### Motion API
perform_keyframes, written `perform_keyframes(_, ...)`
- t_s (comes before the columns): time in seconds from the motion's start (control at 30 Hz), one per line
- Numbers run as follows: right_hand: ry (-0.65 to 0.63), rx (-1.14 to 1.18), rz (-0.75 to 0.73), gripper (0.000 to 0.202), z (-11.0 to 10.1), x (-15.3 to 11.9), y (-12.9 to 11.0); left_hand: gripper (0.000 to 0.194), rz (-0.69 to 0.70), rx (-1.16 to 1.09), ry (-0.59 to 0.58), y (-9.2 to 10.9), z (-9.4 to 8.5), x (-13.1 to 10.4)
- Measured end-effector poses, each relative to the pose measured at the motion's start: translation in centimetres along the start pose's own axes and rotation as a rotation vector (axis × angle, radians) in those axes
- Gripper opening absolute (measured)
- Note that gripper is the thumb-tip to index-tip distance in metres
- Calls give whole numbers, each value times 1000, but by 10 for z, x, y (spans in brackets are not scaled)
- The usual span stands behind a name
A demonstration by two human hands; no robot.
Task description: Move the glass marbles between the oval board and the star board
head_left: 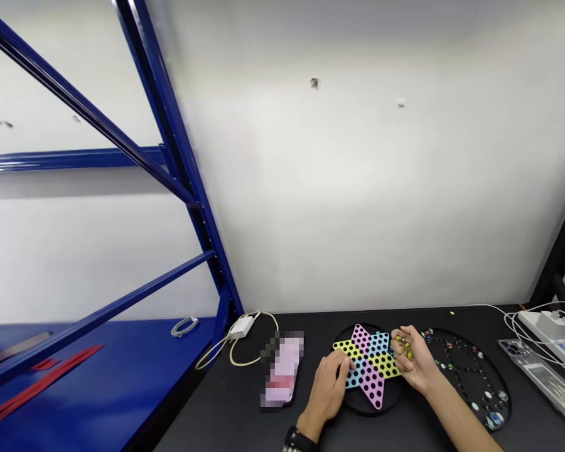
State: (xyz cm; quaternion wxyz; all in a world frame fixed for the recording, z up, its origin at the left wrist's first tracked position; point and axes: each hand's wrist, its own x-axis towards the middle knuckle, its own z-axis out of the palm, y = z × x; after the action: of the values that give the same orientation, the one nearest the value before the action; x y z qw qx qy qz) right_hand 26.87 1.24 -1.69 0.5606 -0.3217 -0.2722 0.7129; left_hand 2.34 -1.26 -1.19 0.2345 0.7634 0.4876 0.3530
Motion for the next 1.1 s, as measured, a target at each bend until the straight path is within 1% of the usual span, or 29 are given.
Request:
perform_keyframes(0.07, 39, -161, -58, 40, 6, -1, 9, 53, 3, 0, -2, 0, 0, 0)
perform_keyframes(0.17, 101, -442, -205, 53, 11, -6, 23, 52, 5, 1, -6, -1, 1, 0)
perform_keyframes(0.23, 99, -580, -292, 57, 12, -10, 34, 52, 6, 3, -9, -1, 2, 0)
perform_keyframes(0.3, 35, -809, -409, 54, 11, -15, 44, 53, 6, 5, -12, -1, 2, 0)
perform_keyframes(0.37, -29, -1159, -577, 48, 8, -18, 52, 54, 6, 7, -11, -1, 2, 0)
perform_keyframes(0.43, -51, -1471, -732, 44, 5, -19, 59, 55, 4, 9, -9, 0, 1, 0)
perform_keyframes(0.5, -44, -1620, -820, 41, 1, -19, 62, 55, 2, 11, -7, 1, 0, 0)
perform_keyframes(0.6, -53, -1703, -909, 38, -1, -18, 64, 55, 1, 13, -13, 2, 0, 0)
perform_keyframes(0.67, -64, -1716, -924, 35, 0, -18, 63, 55, -1, 12, -12, 2, 0, 0)
perform_keyframes(0.93, -104, -1718, -892, 24, 12, -27, 55, 57, -9, 11, -11, 1, 0, -1)
perform_keyframes(1.1, -58, -1746, -884, 18, 10, -33, 54, 54, -8, 14, -17, 3, -1, 0)
